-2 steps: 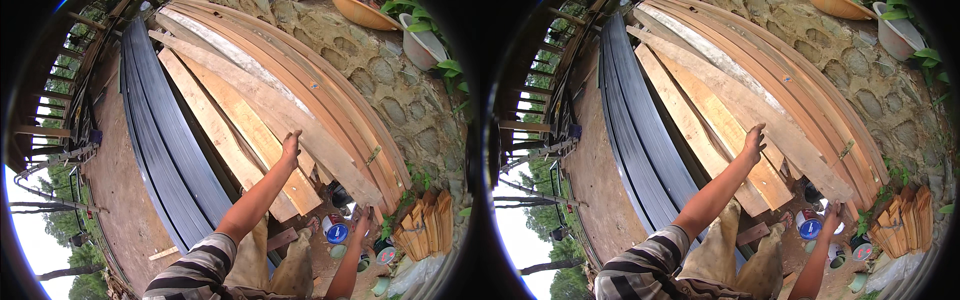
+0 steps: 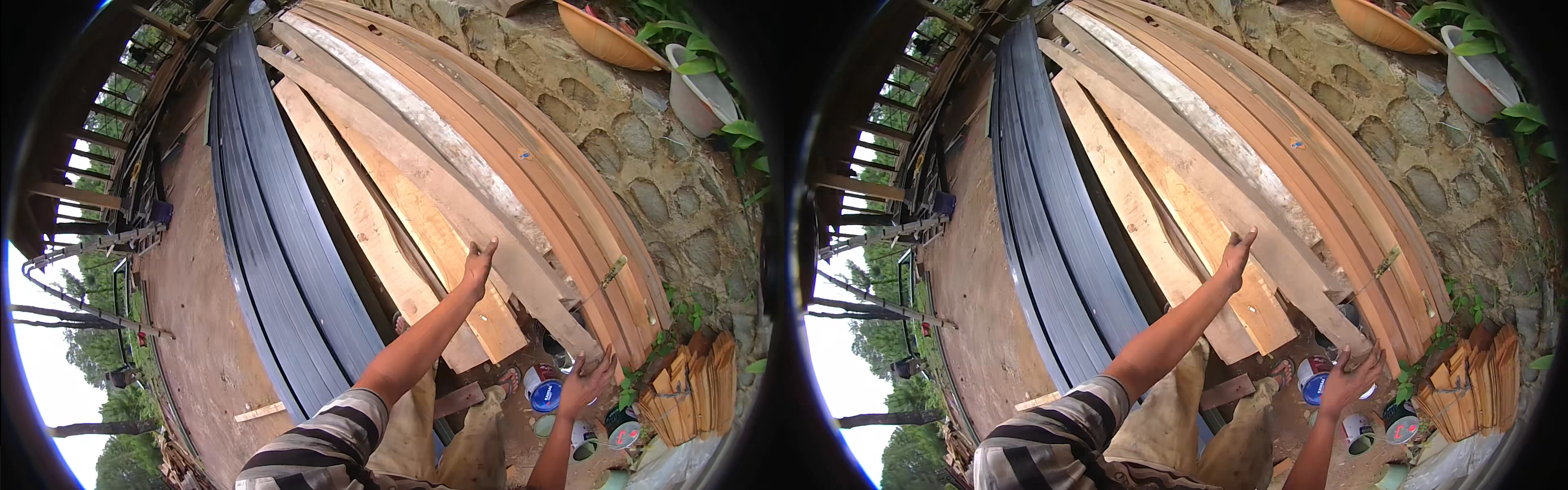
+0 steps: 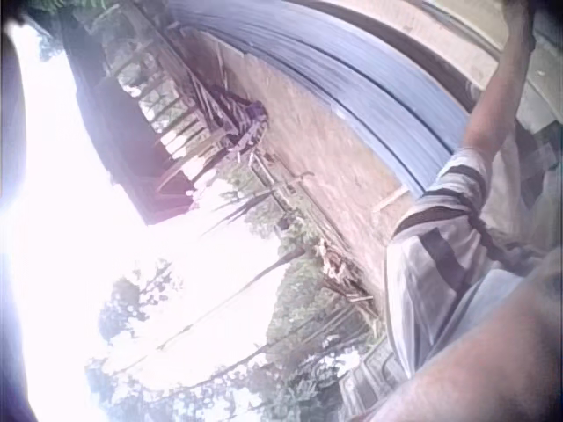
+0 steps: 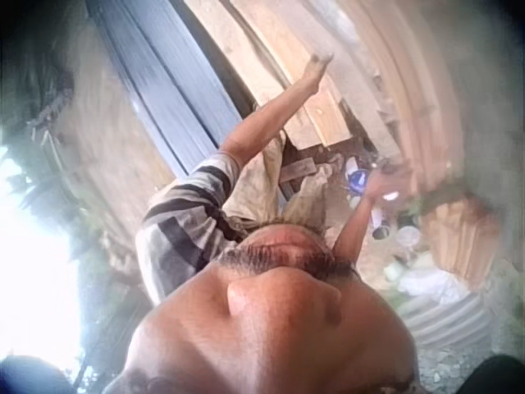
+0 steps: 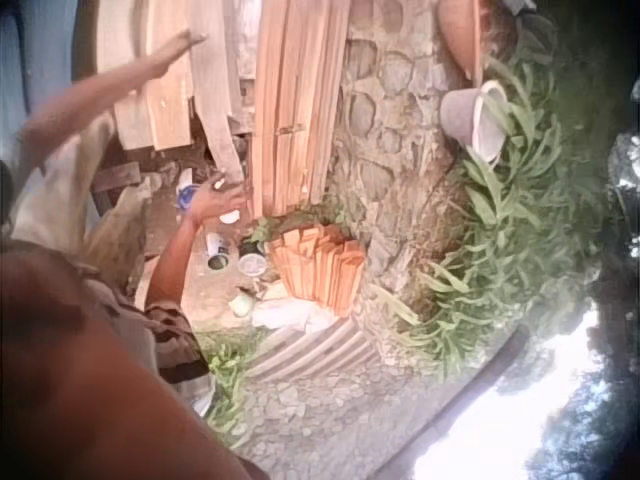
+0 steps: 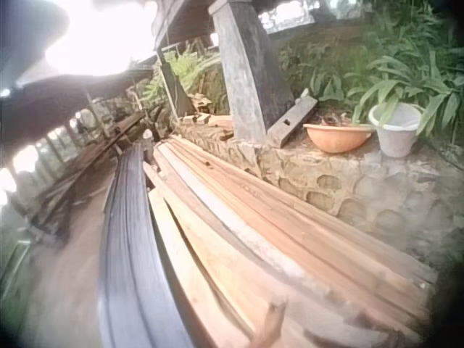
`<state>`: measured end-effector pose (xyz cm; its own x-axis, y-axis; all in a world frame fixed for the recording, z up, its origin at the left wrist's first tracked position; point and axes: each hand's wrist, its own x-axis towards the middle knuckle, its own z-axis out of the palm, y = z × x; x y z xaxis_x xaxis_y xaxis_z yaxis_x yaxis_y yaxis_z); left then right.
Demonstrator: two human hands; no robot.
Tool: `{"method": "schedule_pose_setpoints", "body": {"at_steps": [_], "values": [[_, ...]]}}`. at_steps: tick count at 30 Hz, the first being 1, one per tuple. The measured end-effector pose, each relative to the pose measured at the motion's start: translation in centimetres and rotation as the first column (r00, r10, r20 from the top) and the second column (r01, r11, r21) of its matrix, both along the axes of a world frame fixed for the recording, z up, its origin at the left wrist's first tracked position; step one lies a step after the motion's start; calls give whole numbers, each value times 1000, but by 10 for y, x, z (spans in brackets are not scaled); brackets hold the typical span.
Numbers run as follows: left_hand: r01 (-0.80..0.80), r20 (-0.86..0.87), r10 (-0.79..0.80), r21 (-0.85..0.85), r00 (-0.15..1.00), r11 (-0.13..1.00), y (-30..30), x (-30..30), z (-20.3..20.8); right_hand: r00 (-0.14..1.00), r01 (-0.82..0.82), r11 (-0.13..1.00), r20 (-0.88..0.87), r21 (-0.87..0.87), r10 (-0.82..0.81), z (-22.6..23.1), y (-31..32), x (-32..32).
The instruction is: The person picks up a wooden board from a pile, carries it across the site, and places it onto a stack of metal beams and other boards.
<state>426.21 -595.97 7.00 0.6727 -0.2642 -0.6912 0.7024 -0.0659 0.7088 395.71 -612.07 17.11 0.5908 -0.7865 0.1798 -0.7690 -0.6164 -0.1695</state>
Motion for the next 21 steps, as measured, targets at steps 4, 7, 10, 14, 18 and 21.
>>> {"method": "schedule_pose_setpoints", "body": {"at_steps": [4,7,10,14,18,21], "values": [[-121,80,106,215,991,969,7,-9,-22,934,-279,877,-100,392,342,-14,-3,37],[-206,-38,209,66,977,976,71,-39,-72,828,-327,673,-142,663,542,-73,14,24],[-185,49,183,46,982,982,67,-44,-74,775,-314,672,-229,671,590,-102,61,8],[-318,330,220,284,918,904,28,-30,-76,811,-250,675,-231,694,537,-141,128,-15],[-317,505,0,542,863,778,47,-29,-93,904,-191,789,-208,584,373,-159,135,-23],[-292,468,-41,613,883,734,117,-60,-113,890,-130,721,-240,681,387,-165,128,-10]]}}
